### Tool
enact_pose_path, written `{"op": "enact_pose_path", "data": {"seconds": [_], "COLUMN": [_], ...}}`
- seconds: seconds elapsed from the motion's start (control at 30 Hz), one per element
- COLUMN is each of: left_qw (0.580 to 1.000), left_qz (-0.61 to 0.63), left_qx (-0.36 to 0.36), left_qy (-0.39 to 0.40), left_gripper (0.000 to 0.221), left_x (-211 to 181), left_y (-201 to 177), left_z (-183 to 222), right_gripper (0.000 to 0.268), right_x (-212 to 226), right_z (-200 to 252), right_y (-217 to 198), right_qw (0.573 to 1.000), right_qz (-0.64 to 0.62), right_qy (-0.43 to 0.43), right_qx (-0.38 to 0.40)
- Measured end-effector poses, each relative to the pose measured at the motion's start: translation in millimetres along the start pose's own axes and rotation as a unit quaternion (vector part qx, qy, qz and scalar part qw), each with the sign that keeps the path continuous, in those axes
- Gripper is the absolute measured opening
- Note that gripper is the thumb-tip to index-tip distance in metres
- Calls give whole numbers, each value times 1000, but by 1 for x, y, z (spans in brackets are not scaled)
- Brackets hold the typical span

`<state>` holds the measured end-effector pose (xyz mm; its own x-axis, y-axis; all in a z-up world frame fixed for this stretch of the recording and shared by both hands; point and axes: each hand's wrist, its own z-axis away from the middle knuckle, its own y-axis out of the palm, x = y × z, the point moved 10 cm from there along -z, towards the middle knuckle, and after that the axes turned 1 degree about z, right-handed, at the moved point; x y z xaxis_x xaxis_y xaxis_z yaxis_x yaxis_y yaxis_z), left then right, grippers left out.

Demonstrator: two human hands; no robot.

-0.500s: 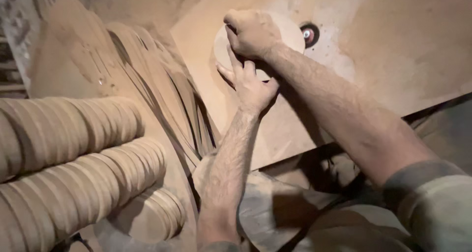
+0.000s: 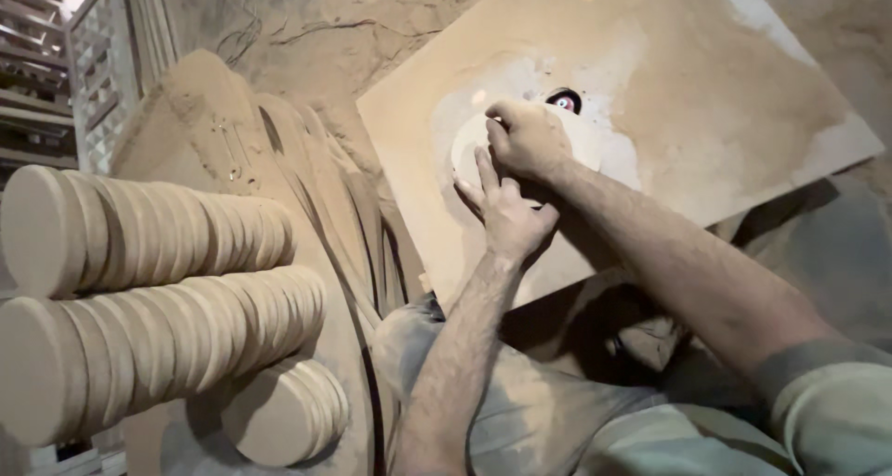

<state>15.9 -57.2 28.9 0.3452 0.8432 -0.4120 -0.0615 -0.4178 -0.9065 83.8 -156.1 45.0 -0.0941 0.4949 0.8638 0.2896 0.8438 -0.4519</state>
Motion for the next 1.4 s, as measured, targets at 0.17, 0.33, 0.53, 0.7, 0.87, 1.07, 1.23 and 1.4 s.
{"op": "enact_pose_path", "data": {"seconds": [0.17,0.33,0.53,0.7,0.87,1.07,1.23,1.4], "left_qw": [997,993,976,971,992,998,999,995], "left_qz": [-54,21,-80,-27,-5,-27,-29,-83], "left_qx": [49,101,157,103,69,58,-27,-24], "left_qy": [-6,56,130,212,105,-3,7,-54], "left_gripper": [80,118,121,128,123,112,117,105], "left_x": [-12,4,34,25,19,18,14,29], "left_y": [5,-25,-39,-46,-63,-61,-46,-24], "left_z": [4,-21,-62,-75,-73,-71,-69,-68], "right_gripper": [23,25,22,22,25,21,18,17], "right_x": [-10,-2,14,12,13,-3,-11,-15], "right_z": [21,19,6,-8,-31,-47,-64,-77], "right_y": [-15,-11,-5,9,25,44,40,37], "right_qw": [999,999,996,994,992,994,994,996], "right_qz": [-28,11,-8,-35,-73,-14,-29,-20], "right_qy": [40,45,47,39,-15,-7,-5,-16], "right_qx": [-10,22,82,100,102,112,110,80]}}
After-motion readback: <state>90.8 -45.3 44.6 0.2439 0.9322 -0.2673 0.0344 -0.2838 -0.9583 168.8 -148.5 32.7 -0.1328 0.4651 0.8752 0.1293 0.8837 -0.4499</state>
